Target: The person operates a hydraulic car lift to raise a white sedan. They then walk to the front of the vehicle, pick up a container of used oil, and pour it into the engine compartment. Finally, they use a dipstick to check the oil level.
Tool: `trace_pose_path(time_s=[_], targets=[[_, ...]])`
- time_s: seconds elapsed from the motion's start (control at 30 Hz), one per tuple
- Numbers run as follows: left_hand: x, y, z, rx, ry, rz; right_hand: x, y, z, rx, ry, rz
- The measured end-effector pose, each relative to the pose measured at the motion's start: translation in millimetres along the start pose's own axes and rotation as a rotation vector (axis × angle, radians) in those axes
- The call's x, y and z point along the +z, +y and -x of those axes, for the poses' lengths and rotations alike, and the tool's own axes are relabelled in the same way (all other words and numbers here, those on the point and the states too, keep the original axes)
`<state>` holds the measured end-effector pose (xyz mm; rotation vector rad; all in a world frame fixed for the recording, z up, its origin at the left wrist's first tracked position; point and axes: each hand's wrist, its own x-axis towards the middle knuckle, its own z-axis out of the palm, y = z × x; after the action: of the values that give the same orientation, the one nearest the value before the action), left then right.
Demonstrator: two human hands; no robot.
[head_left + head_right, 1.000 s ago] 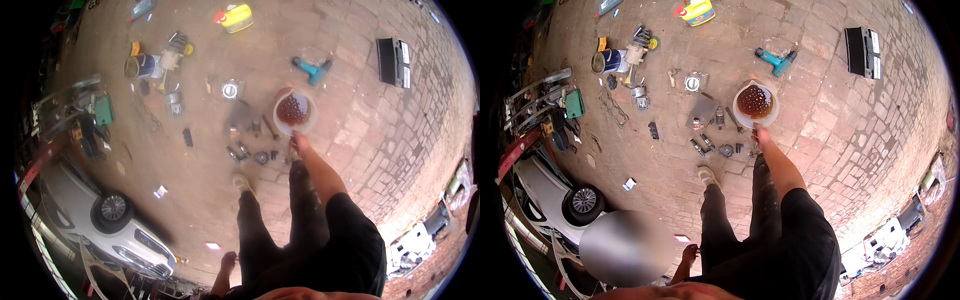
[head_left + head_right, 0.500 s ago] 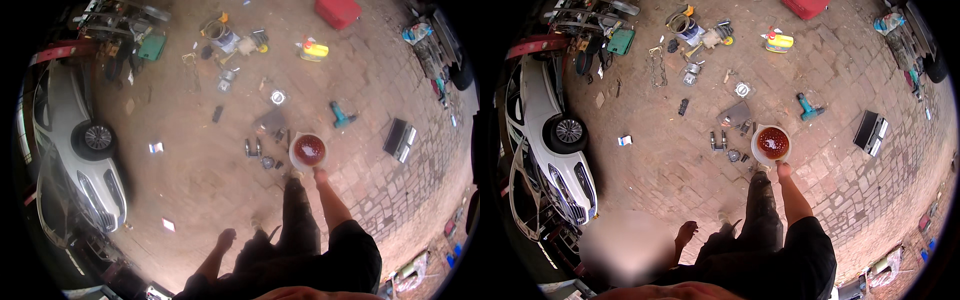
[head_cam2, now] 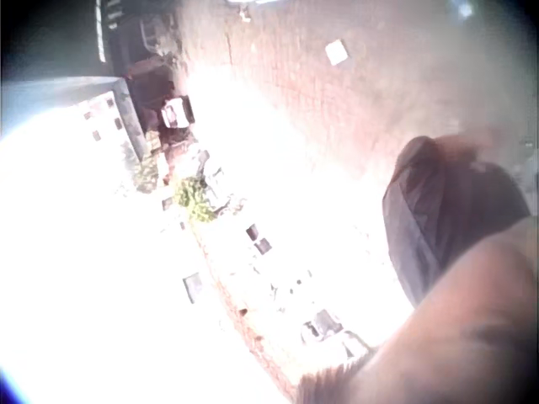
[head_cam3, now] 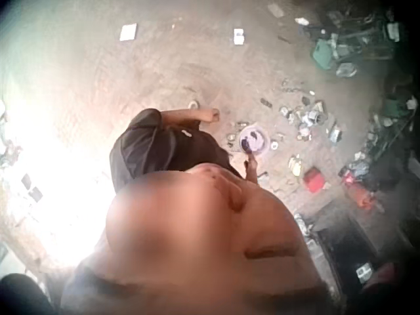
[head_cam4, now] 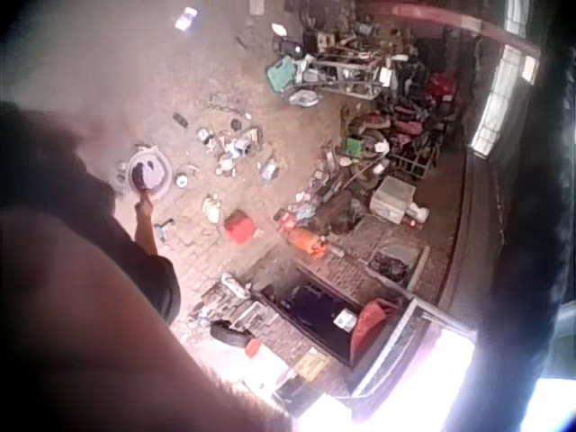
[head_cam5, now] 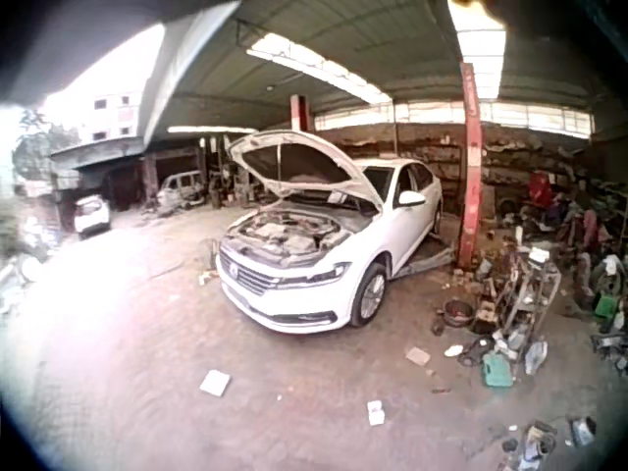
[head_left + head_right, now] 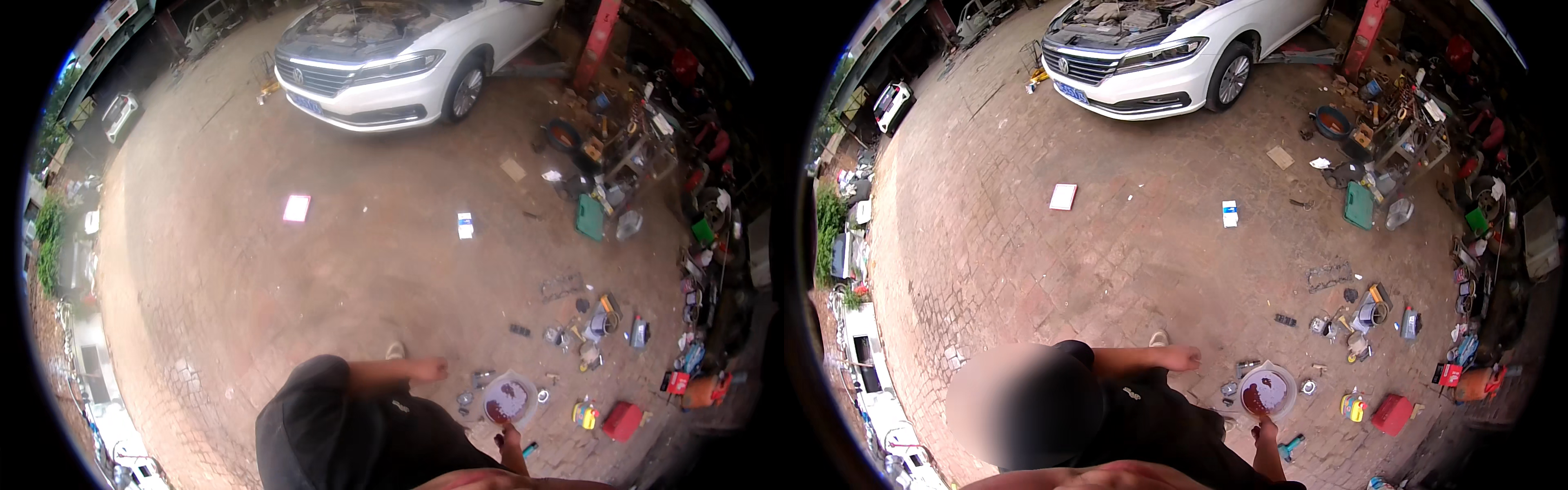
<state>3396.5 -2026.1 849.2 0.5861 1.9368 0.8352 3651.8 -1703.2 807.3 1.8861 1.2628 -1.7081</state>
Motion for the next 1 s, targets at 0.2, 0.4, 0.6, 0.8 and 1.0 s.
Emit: trace_pose_path(time_s=[0.2, 0.4, 0.6, 0.8, 1.0], targets=[[-174.9, -36.1, -22.2, 0.089, 0.245, 0.185, 192.5, -152.7, 87.7, -0.111, -0.242, 0.204], [-390.9, -68.3, 10.2, -0.017, 0.492, 0.193, 437.0, -290.7, 151.0, -0.263, -0.403, 0.536], [-578.2, -159.5, 61.2, -0.221, 0.789, 0.118, 694.8, -396.9, 211.0, -0.403, -0.669, 0.793], [-732.5, -258.3, 112.4, -0.321, 1.039, 0.281, 928.6, -484.7, 288.1, -0.496, -0.844, 1.308], [-924.1, -302.0, 169.5, -0.358, 1.149, 0.382, 1123.4, -570.3, 402.9, -0.695, -1.091, 1.598]])
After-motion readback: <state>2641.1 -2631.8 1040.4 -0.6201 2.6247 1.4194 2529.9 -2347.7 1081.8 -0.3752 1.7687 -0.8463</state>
